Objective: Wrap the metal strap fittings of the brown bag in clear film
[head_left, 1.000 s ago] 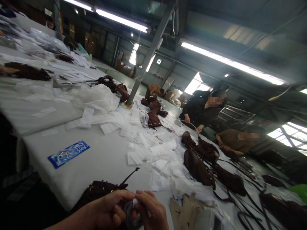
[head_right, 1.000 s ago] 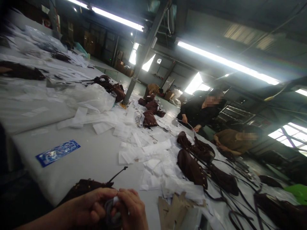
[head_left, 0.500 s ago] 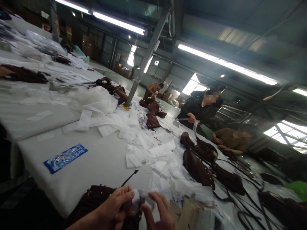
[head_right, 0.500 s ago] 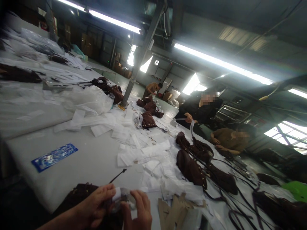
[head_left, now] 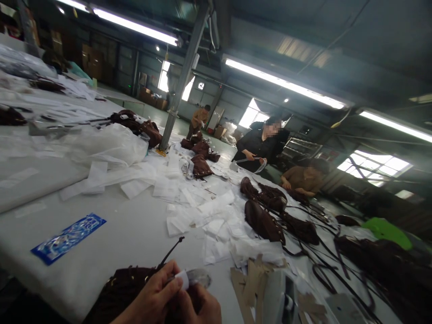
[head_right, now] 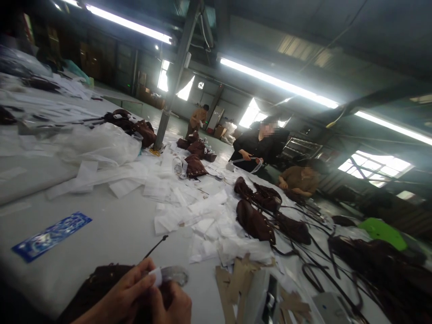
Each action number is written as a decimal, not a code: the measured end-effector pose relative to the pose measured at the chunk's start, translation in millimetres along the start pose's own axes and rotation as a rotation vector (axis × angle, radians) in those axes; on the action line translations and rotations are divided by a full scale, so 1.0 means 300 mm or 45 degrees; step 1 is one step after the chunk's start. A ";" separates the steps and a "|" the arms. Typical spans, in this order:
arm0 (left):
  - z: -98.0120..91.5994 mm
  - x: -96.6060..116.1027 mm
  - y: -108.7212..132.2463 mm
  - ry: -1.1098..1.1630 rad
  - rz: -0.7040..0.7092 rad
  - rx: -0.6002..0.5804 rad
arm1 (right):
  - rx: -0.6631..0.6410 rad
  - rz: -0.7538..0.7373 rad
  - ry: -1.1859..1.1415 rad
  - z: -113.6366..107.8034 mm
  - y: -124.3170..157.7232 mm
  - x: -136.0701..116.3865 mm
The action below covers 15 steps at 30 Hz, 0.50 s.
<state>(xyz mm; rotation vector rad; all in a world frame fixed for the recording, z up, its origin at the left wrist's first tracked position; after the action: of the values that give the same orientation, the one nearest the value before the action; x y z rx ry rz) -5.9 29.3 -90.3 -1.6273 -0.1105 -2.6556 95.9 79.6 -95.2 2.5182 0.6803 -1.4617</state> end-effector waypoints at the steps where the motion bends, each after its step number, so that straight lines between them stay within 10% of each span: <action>1: -0.001 0.005 0.002 -0.008 0.012 0.000 | -0.019 0.019 -0.089 0.010 0.002 0.007; 9: 0.006 -0.030 0.010 0.194 0.089 0.066 | 0.002 -0.193 -0.100 -0.015 0.017 -0.046; 15: -0.015 -0.077 -0.016 0.229 -0.061 0.291 | 0.222 -0.941 0.322 0.011 0.105 -0.138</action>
<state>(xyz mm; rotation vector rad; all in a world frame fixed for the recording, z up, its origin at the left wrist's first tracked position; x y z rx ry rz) 0.4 33.2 -113.1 -1.3298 -0.4357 -2.6897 90.1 37.7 -64.6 2.7538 1.7388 -1.4236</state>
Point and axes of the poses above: each hand's wrist, its own y-axis away from the middle knuckle, its own z-axis out of the palm, x = y × z, the point moved 8 cm from there along -y, towards the middle knuckle, and after that the axes turned 6 degrees about -y, right-handed, at the moved point
